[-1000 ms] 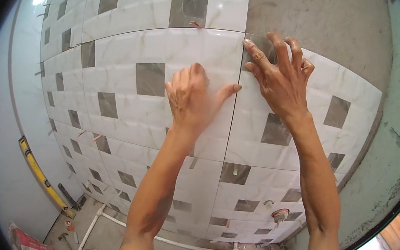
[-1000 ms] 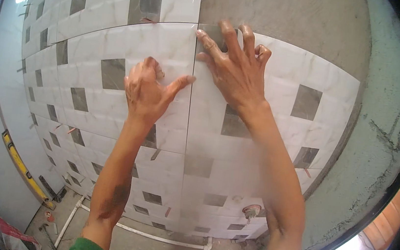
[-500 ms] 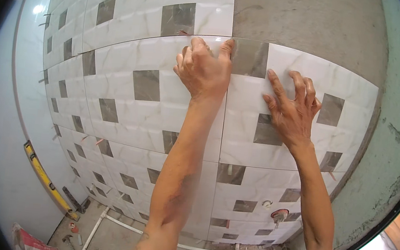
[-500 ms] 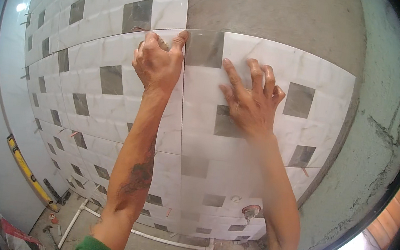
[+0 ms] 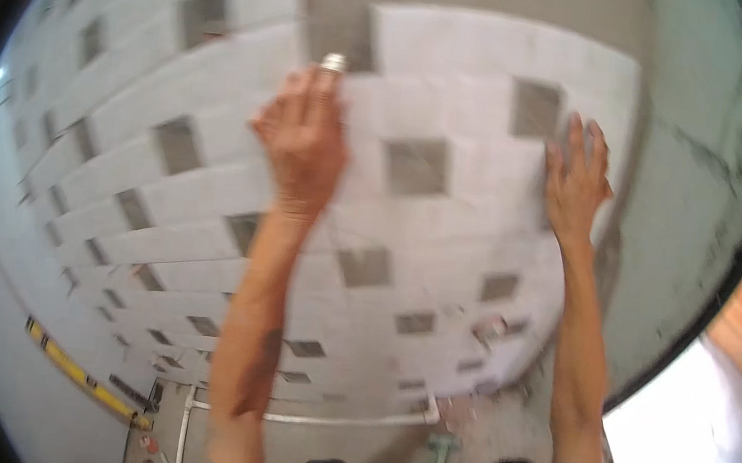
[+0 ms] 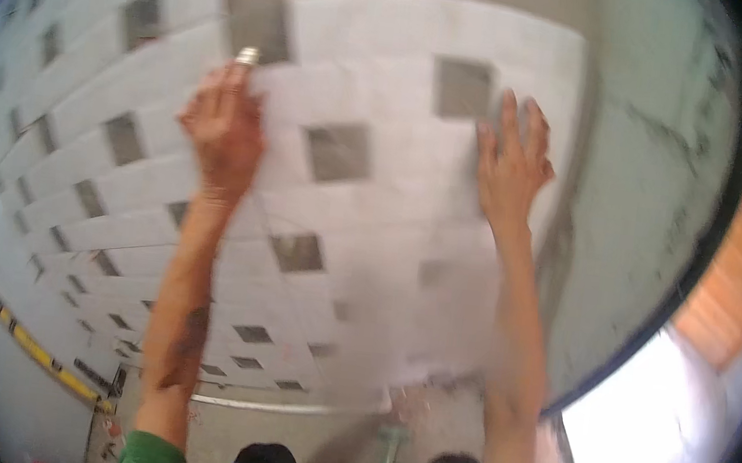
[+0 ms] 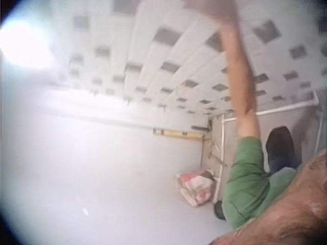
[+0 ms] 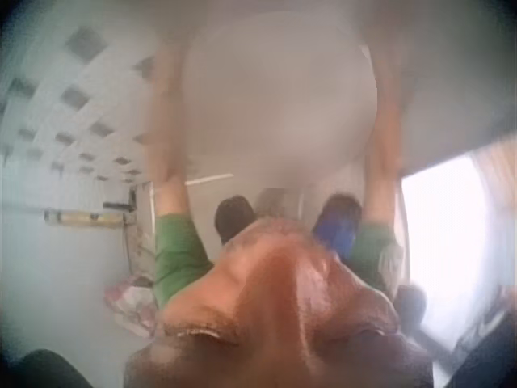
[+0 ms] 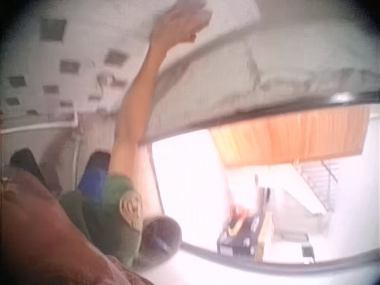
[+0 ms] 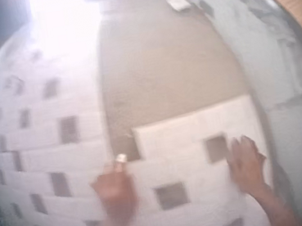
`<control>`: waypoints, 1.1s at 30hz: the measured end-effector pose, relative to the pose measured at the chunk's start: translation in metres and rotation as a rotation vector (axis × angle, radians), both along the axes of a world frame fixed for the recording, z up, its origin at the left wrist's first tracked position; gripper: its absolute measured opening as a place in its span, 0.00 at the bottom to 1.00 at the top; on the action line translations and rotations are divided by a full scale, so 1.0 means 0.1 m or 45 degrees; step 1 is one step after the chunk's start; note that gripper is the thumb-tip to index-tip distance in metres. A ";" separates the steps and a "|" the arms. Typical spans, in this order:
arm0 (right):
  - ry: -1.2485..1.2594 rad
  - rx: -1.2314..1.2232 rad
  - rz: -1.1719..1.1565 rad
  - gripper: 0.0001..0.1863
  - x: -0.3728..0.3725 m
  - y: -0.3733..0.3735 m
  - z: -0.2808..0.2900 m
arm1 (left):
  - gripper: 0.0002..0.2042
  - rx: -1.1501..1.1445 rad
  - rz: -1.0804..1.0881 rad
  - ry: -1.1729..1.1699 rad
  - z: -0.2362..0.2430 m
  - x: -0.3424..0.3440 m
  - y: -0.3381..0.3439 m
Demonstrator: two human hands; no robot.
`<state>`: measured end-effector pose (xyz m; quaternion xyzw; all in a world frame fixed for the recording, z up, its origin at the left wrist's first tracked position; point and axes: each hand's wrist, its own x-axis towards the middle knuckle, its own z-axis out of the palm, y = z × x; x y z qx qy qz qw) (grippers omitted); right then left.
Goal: Applying mortar to a tile using a trowel and mounting it onto a wall.
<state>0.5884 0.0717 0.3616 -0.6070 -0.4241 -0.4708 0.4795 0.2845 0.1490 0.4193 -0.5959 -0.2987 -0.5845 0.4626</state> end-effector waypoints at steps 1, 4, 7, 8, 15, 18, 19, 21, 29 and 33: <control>0.143 0.042 0.066 0.22 0.23 -0.04 -0.10 | 0.22 -0.012 0.011 0.092 -0.05 -0.06 -0.02; 0.594 0.084 0.138 0.20 0.79 -0.29 -0.42 | 0.25 -0.119 -0.038 0.160 -0.30 -0.14 -0.01; 0.848 0.057 0.312 0.19 1.13 -0.41 -0.77 | 0.30 -0.192 -0.091 0.248 -0.36 -0.14 -0.07; 0.776 -0.001 0.444 0.18 1.19 -0.38 -0.88 | 0.31 -0.231 -0.129 0.254 -0.39 -0.13 -0.09; 1.476 0.519 1.122 0.13 1.20 -0.12 -1.32 | 0.34 -0.326 0.015 0.276 -0.53 -0.31 -0.19; 1.445 0.543 1.190 0.13 1.13 -0.11 -1.28 | 0.35 -0.330 0.050 0.277 -0.50 -0.41 -0.21; 1.444 0.543 1.185 0.13 1.14 -0.11 -1.29 | 0.35 -0.333 0.057 0.262 -0.53 -0.40 -0.20; 1.356 0.638 1.288 0.13 1.14 -0.12 -1.30 | 0.35 -0.333 0.033 0.265 -0.57 -0.39 -0.19; 1.530 0.486 1.373 0.11 1.24 -0.15 -1.30 | 0.35 -0.291 -0.009 0.225 -0.61 -0.40 -0.19; 1.499 0.462 1.440 0.11 1.36 -0.21 -1.28 | 0.26 -0.215 0.041 0.325 -0.64 0.01 -0.30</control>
